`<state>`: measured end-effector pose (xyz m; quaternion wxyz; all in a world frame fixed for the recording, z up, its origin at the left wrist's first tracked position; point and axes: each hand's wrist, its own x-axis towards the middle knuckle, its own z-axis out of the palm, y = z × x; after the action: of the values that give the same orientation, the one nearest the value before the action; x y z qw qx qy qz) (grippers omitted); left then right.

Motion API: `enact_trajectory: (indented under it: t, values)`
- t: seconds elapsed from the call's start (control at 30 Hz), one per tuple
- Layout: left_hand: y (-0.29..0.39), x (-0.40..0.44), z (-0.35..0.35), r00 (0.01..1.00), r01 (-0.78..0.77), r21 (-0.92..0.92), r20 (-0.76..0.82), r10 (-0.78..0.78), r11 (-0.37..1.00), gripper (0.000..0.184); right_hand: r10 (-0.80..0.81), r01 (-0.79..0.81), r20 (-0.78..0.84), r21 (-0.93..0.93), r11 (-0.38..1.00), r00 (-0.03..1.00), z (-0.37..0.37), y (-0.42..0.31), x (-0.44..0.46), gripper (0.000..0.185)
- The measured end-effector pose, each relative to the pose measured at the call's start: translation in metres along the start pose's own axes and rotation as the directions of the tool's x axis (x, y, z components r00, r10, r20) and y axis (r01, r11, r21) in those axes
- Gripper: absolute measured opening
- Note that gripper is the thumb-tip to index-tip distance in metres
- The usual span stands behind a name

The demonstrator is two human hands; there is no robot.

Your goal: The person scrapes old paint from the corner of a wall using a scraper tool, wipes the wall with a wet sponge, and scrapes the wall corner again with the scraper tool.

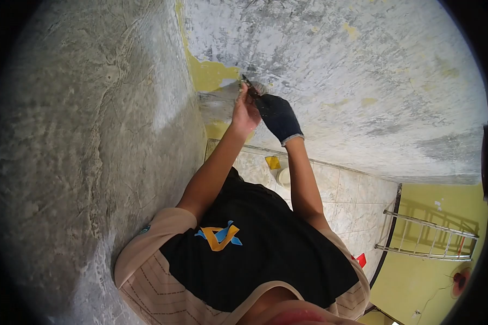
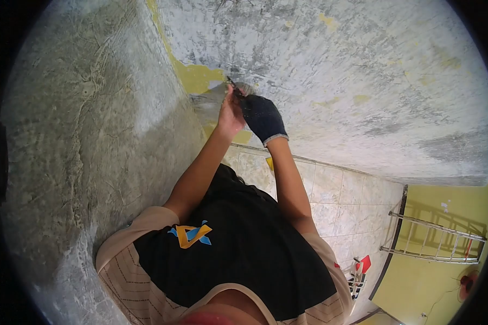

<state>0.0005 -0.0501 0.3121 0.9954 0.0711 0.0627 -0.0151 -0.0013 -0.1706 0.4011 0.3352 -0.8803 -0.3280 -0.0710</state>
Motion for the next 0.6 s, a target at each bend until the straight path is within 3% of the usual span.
enact_trajectory:
  t: [0.03, 0.1, 0.13, 0.23, 0.3, 0.4, 0.47, 0.6]
  values:
    - [-0.005, -0.002, 0.001, 1.000, -0.005, -0.002, -0.003, 0.004, 1.000, 0.031, -0.002, 0.002, 0.005, 0.002, 1.000, 1.000, -0.004, 0.003, -0.003, 0.032]
    - [-0.018, -0.001, 0.007, 0.993, 0.003, -0.054, -0.114, -0.009, 0.999, 0.031, 0.186, -0.174, 0.160, -0.090, 0.981, 0.969, -0.013, 0.009, -0.002, 0.033]
    - [-0.014, -0.001, 0.006, 0.998, 0.024, -0.024, -0.049, -0.025, 0.999, 0.031, 0.191, -0.179, 0.159, -0.090, 0.980, 0.969, -0.010, 0.007, -0.004, 0.033]
    - [-0.001, -0.004, 0.001, 0.999, -0.029, 0.007, -0.040, 0.030, 1.000, 0.036, 0.049, -0.048, 0.016, -0.029, 0.998, 0.999, 0.008, 0.004, 0.000, 0.031]
    - [-0.003, -0.006, -0.005, 1.000, -0.017, -0.024, 0.020, 0.017, 1.000, 0.029, 0.054, -0.051, 0.057, -0.061, 0.997, 0.997, 0.009, 0.011, -0.009, 0.029]
    - [-0.008, -0.003, -0.007, 0.994, 0.036, -0.043, -0.099, -0.040, 0.998, 0.028, -0.009, 0.032, 0.153, -0.153, 0.988, 0.988, 0.007, 0.020, -0.009, 0.027]
    - [-0.004, -0.001, -0.007, 0.997, 0.014, -0.014, -0.081, -0.015, 1.000, 0.027, 0.101, -0.090, 0.095, -0.113, 0.990, 0.990, 0.014, 0.015, -0.003, 0.027]
    - [-0.005, -0.011, -0.001, 0.993, 0.038, -0.002, -0.110, -0.038, 0.999, 0.027, 0.015, -0.009, 0.081, -0.081, 0.997, 0.997, 0.007, 0.008, -0.011, 0.033]
